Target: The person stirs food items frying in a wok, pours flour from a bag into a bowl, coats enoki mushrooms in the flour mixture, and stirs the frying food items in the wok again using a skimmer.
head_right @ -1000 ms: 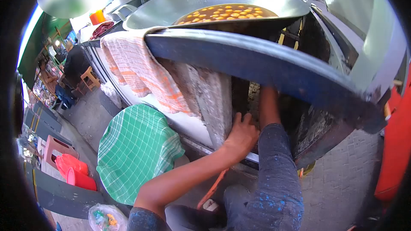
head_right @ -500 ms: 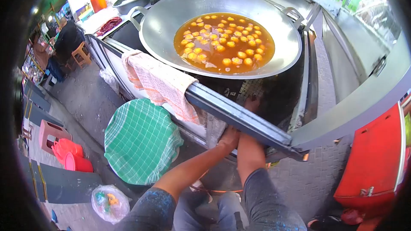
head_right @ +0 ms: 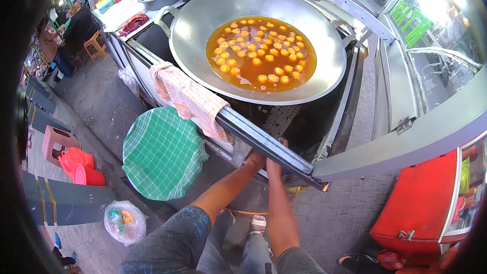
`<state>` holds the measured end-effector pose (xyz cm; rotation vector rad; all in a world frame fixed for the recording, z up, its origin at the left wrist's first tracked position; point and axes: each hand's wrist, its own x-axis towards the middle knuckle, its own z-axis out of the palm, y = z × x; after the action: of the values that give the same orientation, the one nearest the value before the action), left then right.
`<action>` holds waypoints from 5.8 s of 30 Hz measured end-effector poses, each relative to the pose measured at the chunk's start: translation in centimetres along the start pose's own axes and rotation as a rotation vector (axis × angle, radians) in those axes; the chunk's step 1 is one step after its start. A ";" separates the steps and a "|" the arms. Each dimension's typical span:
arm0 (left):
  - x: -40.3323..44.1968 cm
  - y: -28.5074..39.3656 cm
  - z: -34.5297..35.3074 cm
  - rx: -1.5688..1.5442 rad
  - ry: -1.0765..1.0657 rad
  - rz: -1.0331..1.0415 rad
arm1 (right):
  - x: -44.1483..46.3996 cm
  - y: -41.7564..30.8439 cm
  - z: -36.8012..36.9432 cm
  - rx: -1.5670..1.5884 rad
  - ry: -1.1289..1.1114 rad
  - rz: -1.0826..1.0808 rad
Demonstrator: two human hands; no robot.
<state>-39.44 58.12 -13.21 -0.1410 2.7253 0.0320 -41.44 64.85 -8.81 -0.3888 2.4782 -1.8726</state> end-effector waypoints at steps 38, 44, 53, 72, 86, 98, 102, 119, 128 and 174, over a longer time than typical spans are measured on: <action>-35.5 0.5 0.3 -0.638 0.588 -0.532 | -21.2 -9.1 -11.5 0.243 -0.972 0.859; -55.5 0.7 15.7 -0.911 0.397 -1.237 | -19.4 -20.1 6.1 0.399 -1.240 0.968; -66.3 -14.1 21.6 -1.244 0.270 -1.548 | -4.3 -53.5 45.8 1.200 -1.144 0.659; -61.2 -29.2 20.9 -1.201 0.375 -0.611 | 8.5 -36.5 6.3 0.420 0.078 0.251; -60.1 -27.5 8.8 -1.497 0.221 -1.179 | 32.5 -41.3 8.0 0.646 -0.392 0.238; -59.4 -30.6 12.9 -1.636 0.143 -0.977 | 2.3 -41.8 2.8 0.251 -0.171 -0.130; -58.9 -31.5 12.5 -1.610 0.084 -0.981 | -7.1 -34.6 -1.2 -0.399 -0.048 -0.440; -69.4 -24.3 19.7 -1.439 0.033 -0.932 | 13.1 -27.5 8.6 -0.593 -0.234 0.079; -66.0 -25.4 16.0 -1.626 0.037 -1.091 | 12.6 -27.5 20.0 0.353 -0.394 0.459; -65.6 -24.3 15.8 -1.854 0.191 -1.271 | 12.2 -28.5 20.1 0.233 -0.378 0.397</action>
<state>29.15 40.80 -1.40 -2.1375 1.2719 1.9793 -44.66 36.14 14.25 -0.1999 1.9038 -1.7080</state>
